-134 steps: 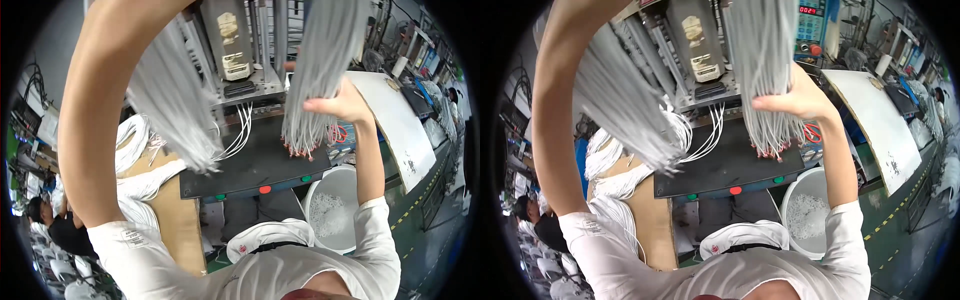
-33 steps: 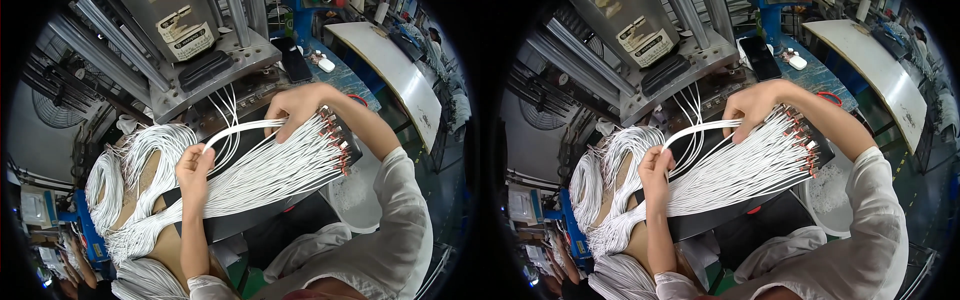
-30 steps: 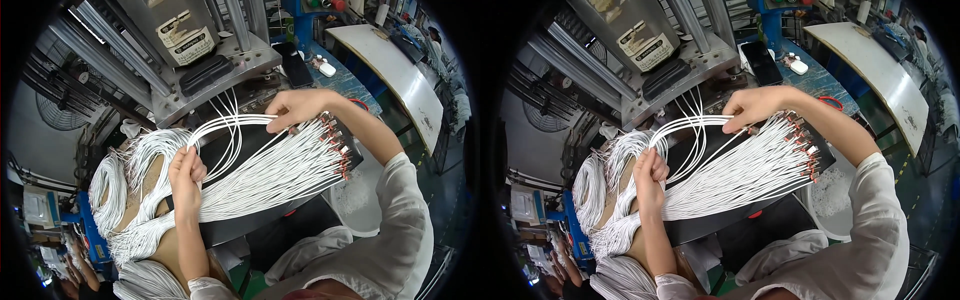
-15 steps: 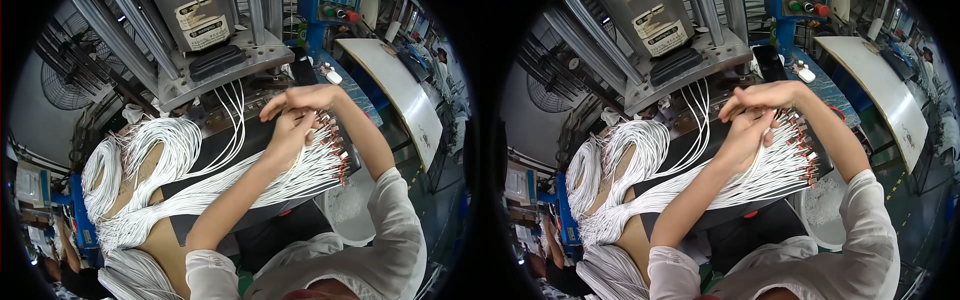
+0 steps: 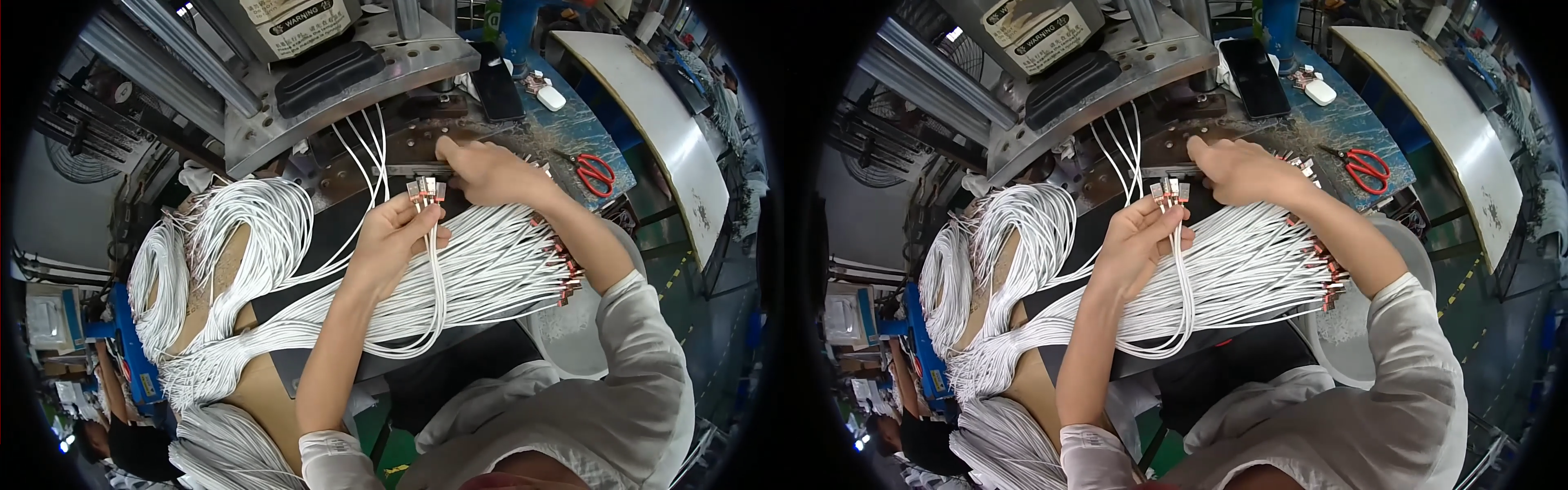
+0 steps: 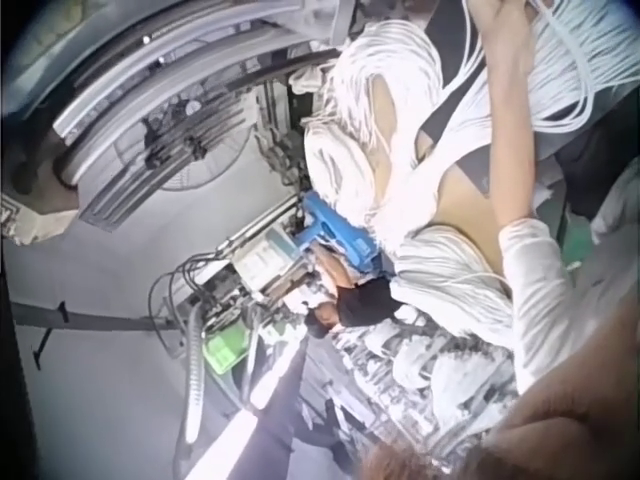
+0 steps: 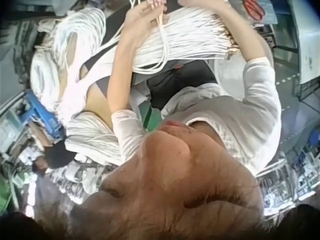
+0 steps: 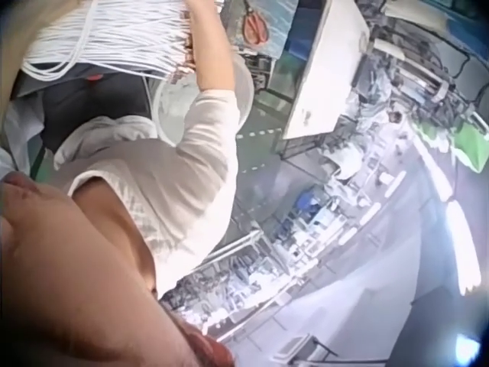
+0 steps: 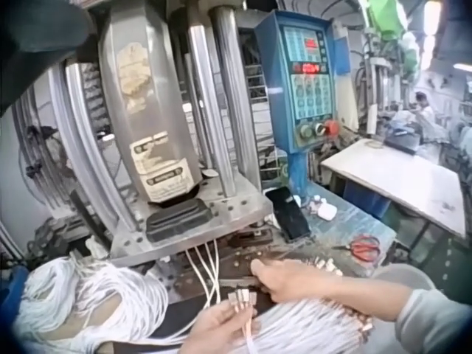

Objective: The person picks up bundles of wires and inserts their connectors into an industrial machine at an assembly station by hand.

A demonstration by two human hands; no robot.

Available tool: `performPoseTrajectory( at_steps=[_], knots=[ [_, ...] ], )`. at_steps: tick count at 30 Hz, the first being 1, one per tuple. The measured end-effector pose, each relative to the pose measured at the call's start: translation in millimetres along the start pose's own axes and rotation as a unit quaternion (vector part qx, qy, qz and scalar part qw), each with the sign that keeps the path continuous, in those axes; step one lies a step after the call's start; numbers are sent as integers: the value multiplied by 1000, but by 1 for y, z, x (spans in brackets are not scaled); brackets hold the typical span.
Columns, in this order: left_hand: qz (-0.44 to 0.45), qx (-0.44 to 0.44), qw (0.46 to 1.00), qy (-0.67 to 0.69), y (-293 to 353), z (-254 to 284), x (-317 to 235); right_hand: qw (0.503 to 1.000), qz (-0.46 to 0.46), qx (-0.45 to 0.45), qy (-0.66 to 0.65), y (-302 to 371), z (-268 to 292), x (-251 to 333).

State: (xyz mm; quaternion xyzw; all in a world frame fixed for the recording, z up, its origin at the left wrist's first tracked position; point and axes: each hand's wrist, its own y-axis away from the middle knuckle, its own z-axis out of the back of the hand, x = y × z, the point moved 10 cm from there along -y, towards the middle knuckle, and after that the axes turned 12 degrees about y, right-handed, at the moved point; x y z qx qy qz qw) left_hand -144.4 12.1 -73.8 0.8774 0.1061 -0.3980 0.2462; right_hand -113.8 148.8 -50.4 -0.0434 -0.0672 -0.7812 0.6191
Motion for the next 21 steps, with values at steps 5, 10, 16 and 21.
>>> performPoseTrajectory(
  at_steps=[5, 10, 16, 21],
  knots=[
    [-25, 1, 998, -53, -18, -2, 7, 942, -106, 67, -310, 17, 4, -33],
    [-61, -41, 993, -97, -25, 0, 6, 820, -61, 26, -569, 9, -10, -19],
    [-69, -62, 990, -110, -29, -1, 6, 825, -39, 28, -563, 8, -19, -15],
    [-36, -80, 993, -83, -25, 10, 7, 819, -83, 66, -565, 12, -24, -9]
  ],
)
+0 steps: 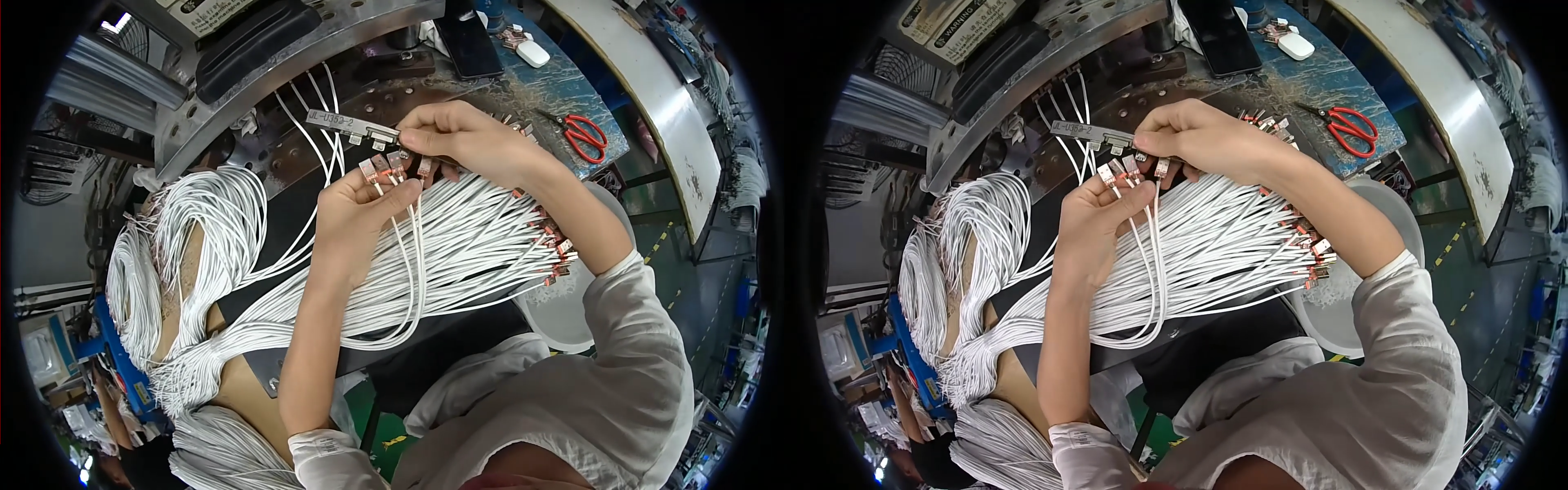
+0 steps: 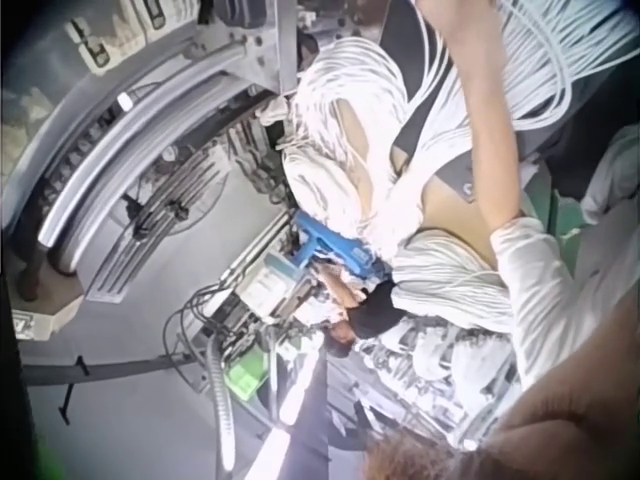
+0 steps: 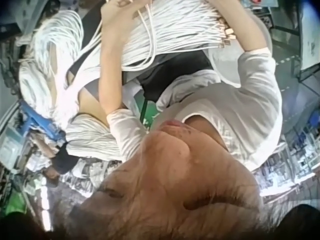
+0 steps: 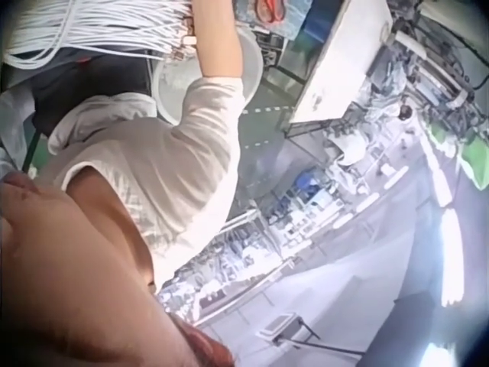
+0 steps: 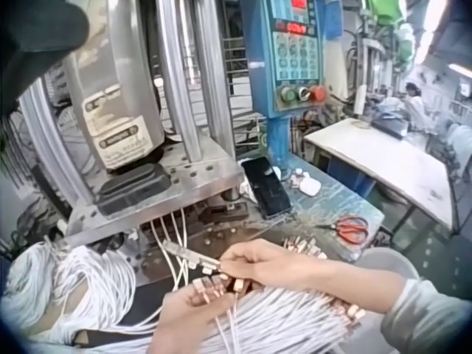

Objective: The person picks up bundles of wires and inserts their connectors into an industrial machine at an assembly station by hand.

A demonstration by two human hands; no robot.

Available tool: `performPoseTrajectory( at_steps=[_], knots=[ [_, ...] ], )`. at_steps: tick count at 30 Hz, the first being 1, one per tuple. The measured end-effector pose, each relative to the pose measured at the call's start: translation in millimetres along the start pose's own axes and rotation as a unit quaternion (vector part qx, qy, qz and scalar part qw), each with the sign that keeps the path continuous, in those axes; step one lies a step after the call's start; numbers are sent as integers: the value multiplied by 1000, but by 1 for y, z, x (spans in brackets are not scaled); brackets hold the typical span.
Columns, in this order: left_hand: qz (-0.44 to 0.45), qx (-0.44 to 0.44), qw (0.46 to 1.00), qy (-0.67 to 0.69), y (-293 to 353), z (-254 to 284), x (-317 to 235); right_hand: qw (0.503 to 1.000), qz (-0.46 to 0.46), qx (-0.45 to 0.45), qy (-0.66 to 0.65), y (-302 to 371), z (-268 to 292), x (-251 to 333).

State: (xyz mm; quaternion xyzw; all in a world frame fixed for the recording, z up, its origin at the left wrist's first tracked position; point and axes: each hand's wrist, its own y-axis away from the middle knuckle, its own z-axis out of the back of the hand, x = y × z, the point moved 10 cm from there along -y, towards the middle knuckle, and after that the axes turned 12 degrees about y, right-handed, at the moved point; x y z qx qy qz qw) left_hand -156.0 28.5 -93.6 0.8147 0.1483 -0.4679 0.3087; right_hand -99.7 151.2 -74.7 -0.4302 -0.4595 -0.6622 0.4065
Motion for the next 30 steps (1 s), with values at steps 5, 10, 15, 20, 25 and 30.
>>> performPoseTrajectory(
  at_steps=[5, 10, 15, 20, 25, 30],
  knots=[
    [50, 20, 998, -44, 1, 1, 6, 997, 62, -4, 52, -2, 9, 7],
    [33, 7, 999, -4, 1, 5, 7, 994, 72, 10, 81, 2, 5, 11],
    [-4, -15, 1000, 7, 9, 5, 2, 996, 64, 3, 56, 0, 10, 6],
    [5, 38, 999, 2, 9, -2, 2, 997, 43, 30, 56, -2, 9, 7],
    [29, 54, 998, -6, 6, -1, 3, 992, 73, 53, 88, -3, 2, 9],
    [22, 35, 999, 13, 10, 0, 2, 989, 66, 49, 119, 1, -1, 12]
  ],
)
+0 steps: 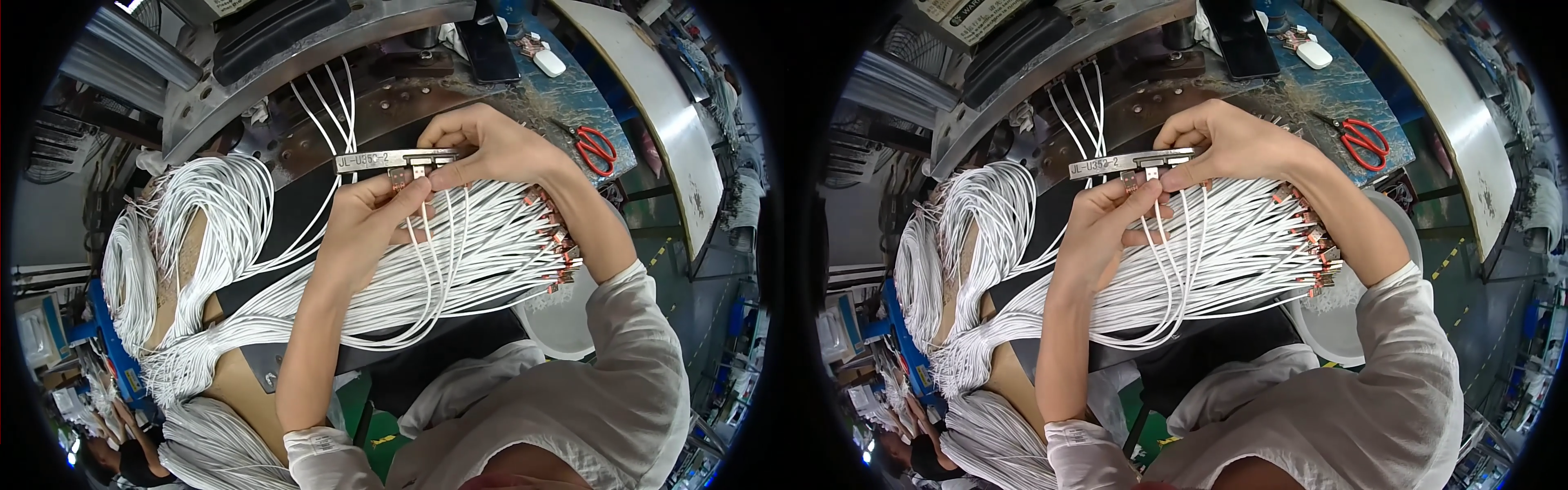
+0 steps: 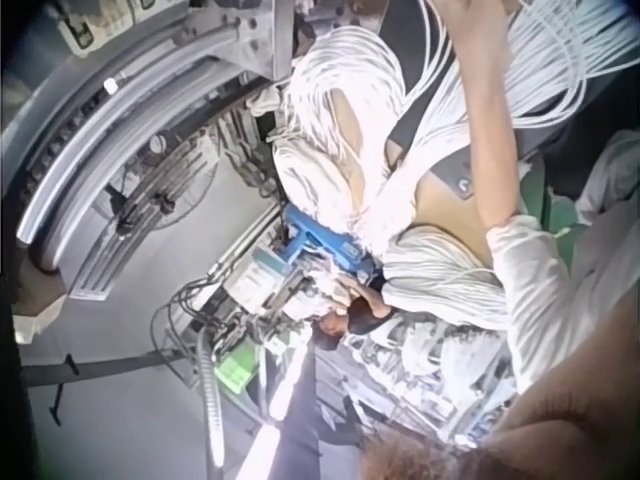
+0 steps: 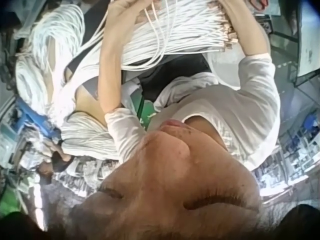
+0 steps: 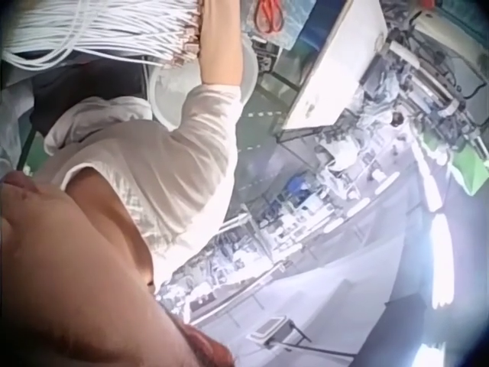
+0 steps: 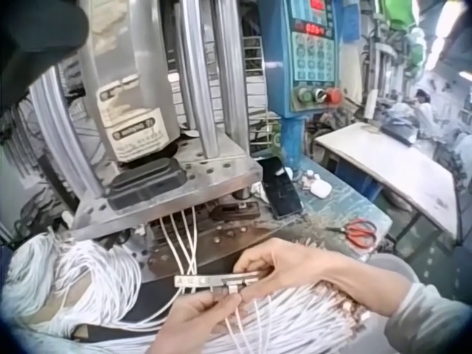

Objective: The person picks up bundles of wires and inserts their connectors into an industrial machine at an assembly station by hand.

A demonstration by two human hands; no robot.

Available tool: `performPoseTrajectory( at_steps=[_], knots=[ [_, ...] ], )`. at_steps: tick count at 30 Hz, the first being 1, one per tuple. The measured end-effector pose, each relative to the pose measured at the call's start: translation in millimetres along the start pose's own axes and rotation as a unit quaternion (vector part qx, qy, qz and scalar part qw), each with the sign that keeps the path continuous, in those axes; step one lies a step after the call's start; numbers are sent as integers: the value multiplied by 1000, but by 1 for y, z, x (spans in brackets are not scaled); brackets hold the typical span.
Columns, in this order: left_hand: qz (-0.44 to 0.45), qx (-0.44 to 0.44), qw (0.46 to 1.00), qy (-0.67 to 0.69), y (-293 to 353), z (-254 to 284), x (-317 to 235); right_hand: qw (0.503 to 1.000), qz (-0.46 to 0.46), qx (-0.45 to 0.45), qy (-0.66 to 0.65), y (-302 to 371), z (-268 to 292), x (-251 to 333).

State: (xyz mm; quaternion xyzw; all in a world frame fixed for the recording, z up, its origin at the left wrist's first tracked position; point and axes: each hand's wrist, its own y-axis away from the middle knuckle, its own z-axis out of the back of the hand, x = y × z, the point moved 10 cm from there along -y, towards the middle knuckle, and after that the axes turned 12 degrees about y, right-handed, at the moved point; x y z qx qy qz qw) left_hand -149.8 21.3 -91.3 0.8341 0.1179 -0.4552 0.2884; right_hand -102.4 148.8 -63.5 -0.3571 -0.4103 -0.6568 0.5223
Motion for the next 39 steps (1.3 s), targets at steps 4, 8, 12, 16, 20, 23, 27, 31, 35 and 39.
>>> performPoseTrajectory(
  at_steps=[4, 8, 12, 16, 20, 23, 27, 31, 35, 39],
  knots=[
    [9, 1, 1000, -10, 2, 0, -4, 1000, -11, -26, 5, -2, 5, -2],
    [52, 39, 998, -8, 0, 4, 0, 999, -1, -40, -11, -5, 8, 3],
    [-16, 34, 999, -10, -2, 5, -7, 1000, 15, 8, 17, -6, 4, 6],
    [-50, 5, 928, -369, 4, 18, -32, 978, -7, 59, 199, -23, 27, 9],
    [-303, -64, 819, -484, 33, -4, -99, 922, 201, -39, 330, -50, 34, 32],
    [-521, -109, 583, -614, 33, -28, -123, 884, 219, -172, 376, -93, 51, 56],
    [-470, -166, 512, -699, -12, -24, -125, 939, 192, -203, 200, -138, 97, 51],
    [-410, -135, 538, -724, -35, -17, -113, 668, 417, -457, 415, -106, 73, 76],
    [-396, -109, 681, -607, -29, -3, -127, 785, 201, -309, 498, -148, 89, 58],
    [-412, -54, 754, -508, 41, -15, -125, 780, 175, -349, 488, -89, 70, 56]
  ],
)
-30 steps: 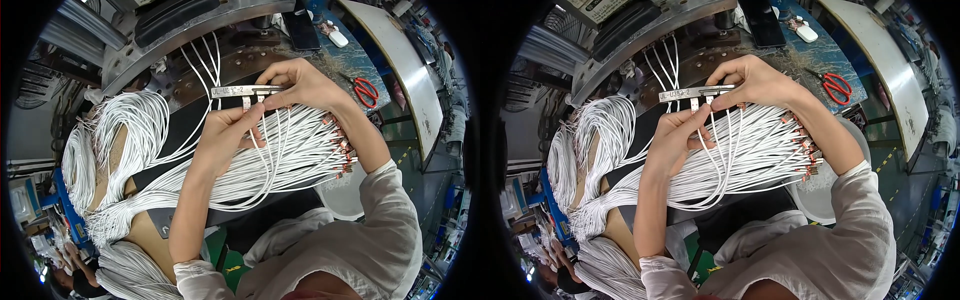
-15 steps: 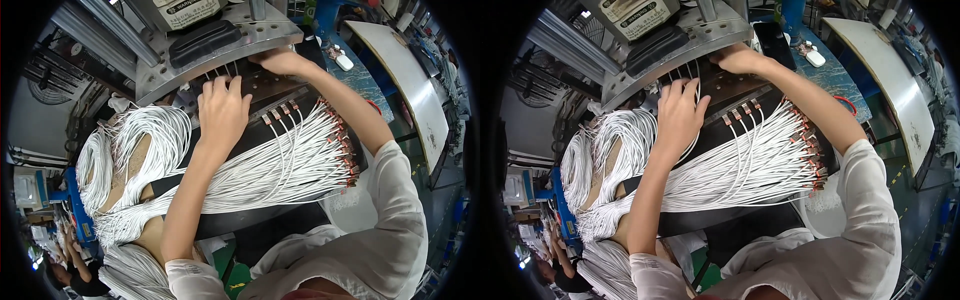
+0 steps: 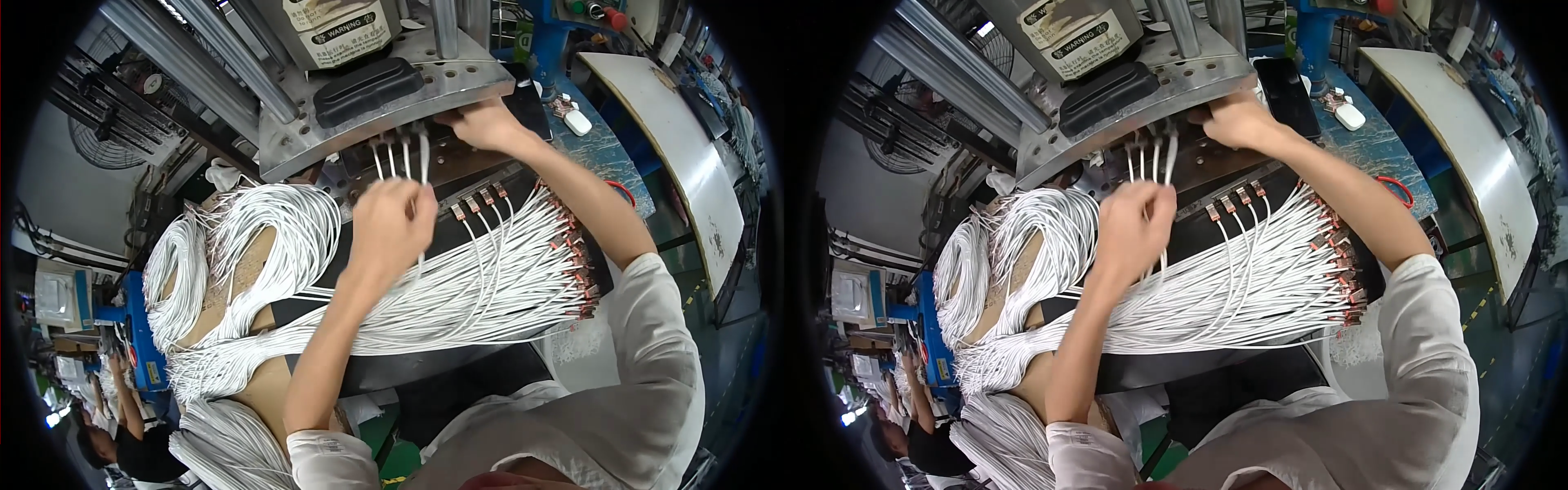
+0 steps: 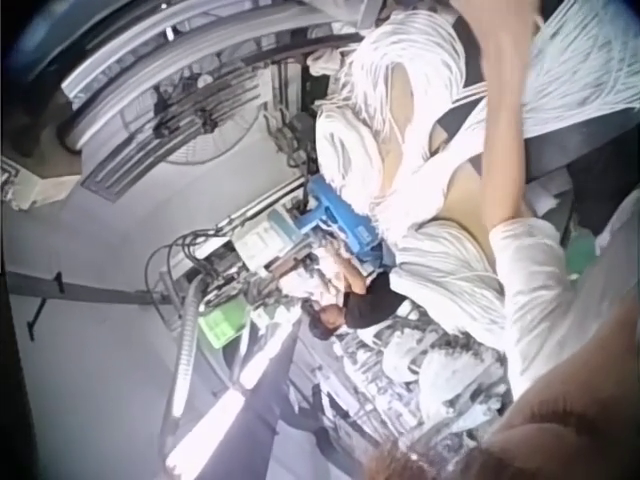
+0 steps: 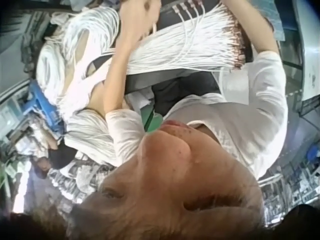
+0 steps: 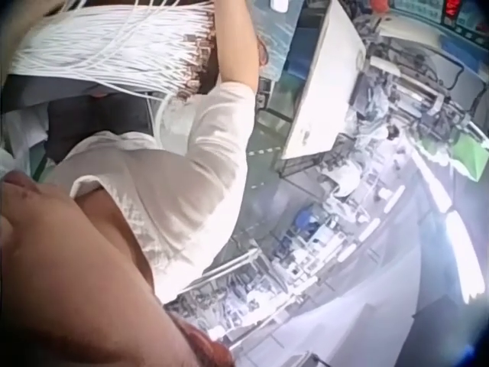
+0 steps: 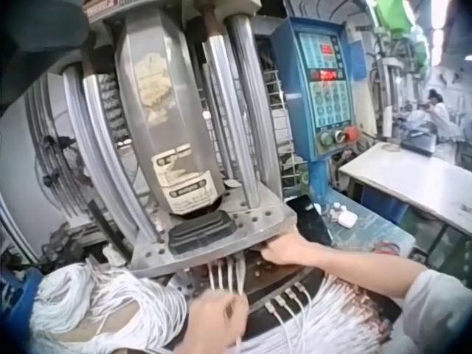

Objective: The person picks up bundles of wires and inserts their connectors into an industrial machine at an assembly station by hand.

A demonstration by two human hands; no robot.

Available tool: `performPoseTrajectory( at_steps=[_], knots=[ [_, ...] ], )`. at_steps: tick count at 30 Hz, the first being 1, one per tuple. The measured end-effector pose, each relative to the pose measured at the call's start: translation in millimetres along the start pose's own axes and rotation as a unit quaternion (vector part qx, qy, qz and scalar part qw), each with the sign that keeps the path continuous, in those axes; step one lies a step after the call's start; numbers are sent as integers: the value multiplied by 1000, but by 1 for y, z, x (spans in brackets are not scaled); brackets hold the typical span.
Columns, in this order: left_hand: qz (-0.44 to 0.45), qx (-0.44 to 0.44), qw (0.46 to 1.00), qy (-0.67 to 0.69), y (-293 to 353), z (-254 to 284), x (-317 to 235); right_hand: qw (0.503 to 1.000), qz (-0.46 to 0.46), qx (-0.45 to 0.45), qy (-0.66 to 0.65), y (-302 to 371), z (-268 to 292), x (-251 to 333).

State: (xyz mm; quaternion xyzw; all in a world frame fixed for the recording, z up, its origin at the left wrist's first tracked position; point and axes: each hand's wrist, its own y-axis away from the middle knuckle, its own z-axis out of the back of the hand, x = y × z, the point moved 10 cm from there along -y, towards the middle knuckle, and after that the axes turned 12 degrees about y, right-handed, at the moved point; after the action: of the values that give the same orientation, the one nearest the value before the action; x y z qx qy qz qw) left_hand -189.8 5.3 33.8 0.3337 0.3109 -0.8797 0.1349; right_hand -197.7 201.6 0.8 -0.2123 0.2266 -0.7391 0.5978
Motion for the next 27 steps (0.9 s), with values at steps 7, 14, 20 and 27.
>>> performPoseTrajectory(
  at_steps=[7, 14, 20, 27],
  knots=[
    [-151, -153, 974, -70, 92, 106, -17, 991, 15, 128, -35, 60, 38, -6],
    [16, -283, 908, -307, 86, 194, 60, 867, -12, 434, -243, 73, 38, -28],
    [-74, 55, 992, -84, 61, -63, -67, 941, 119, 317, -5, 102, 32, -9],
    [40, 134, 984, -112, 49, -100, -40, 865, -17, 420, -273, 102, 3, 30]
  ],
)
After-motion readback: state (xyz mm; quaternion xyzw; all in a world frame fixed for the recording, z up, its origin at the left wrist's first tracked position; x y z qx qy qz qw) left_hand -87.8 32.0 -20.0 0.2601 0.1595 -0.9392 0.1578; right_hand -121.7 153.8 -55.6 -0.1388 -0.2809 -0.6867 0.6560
